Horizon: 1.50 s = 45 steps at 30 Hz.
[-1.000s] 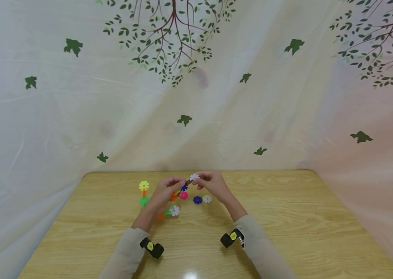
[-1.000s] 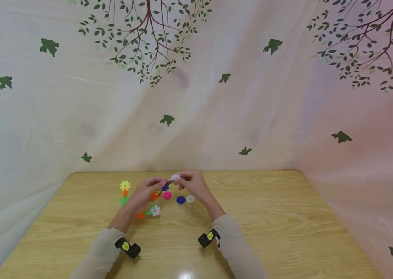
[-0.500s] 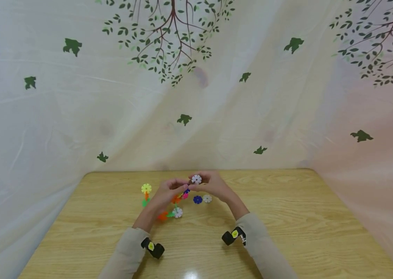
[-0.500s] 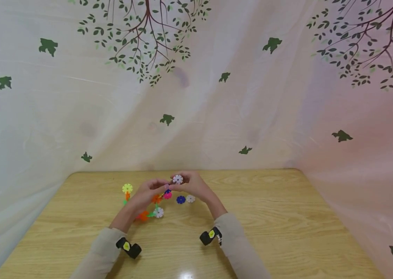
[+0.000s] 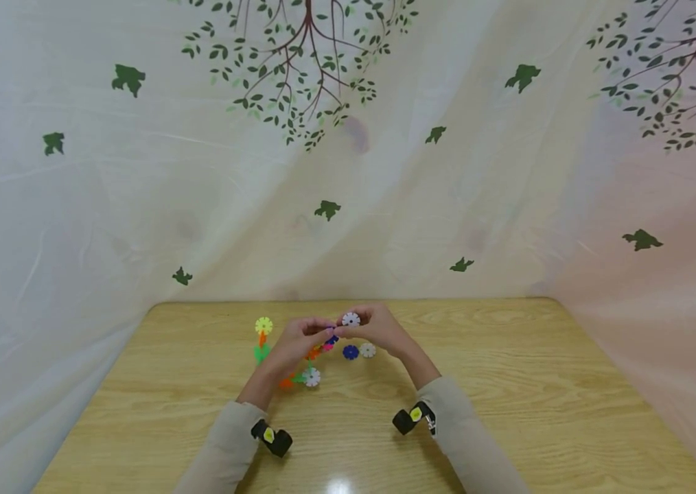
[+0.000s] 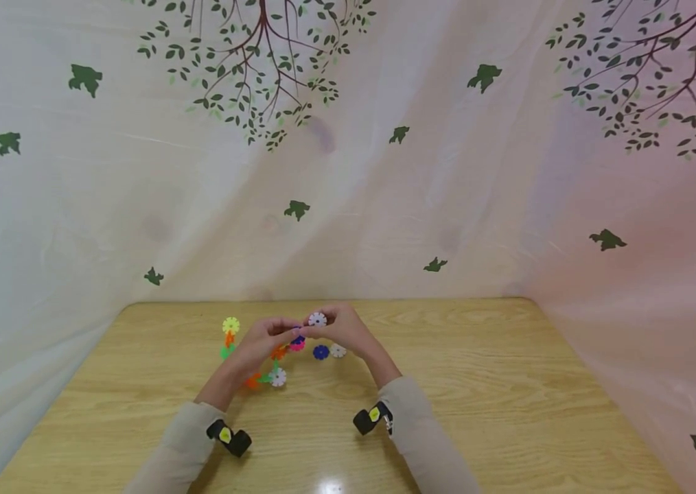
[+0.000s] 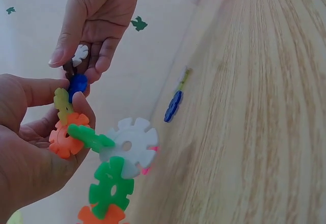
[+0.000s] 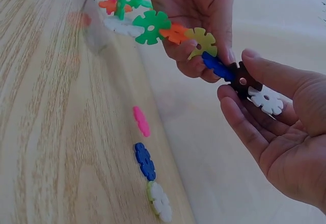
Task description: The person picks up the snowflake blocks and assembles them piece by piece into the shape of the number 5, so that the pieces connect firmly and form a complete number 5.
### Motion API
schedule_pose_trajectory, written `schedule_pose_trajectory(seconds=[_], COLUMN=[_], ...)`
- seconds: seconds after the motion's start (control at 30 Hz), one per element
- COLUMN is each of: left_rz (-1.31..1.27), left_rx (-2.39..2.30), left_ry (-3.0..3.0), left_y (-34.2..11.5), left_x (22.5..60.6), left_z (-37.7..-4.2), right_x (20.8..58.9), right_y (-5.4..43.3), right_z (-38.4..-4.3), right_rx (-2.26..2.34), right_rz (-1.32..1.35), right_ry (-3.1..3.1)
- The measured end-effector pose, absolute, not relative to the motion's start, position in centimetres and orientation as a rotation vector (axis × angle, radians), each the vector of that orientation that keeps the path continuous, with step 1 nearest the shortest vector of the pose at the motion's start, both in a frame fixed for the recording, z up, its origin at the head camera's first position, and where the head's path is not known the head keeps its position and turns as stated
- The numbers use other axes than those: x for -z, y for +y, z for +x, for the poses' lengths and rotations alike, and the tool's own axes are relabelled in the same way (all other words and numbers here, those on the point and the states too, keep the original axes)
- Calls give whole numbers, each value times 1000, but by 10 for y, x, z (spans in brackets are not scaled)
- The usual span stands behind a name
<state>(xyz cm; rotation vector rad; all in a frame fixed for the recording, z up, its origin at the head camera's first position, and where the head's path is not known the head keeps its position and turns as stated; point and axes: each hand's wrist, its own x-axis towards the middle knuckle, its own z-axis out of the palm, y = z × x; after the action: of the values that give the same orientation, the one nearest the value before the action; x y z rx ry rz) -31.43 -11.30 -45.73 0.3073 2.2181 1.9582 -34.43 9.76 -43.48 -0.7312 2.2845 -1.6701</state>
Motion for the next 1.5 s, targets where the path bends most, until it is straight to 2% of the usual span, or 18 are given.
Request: schedule_pose_trajectory(seconds=[1.1, 1.5], left_rz=[323, 253], left_rx=[-1926, -1921], left_ry=[2193, 2243], left_y=[-117, -114], left_x=[451, 449], left_z=[-312, -311], right_x=[433, 430], right_y=[100, 97], right_z=[-344, -341], right_rx=[1660, 1644], right_rz=[-700, -701], right_ry=[2258, 2331])
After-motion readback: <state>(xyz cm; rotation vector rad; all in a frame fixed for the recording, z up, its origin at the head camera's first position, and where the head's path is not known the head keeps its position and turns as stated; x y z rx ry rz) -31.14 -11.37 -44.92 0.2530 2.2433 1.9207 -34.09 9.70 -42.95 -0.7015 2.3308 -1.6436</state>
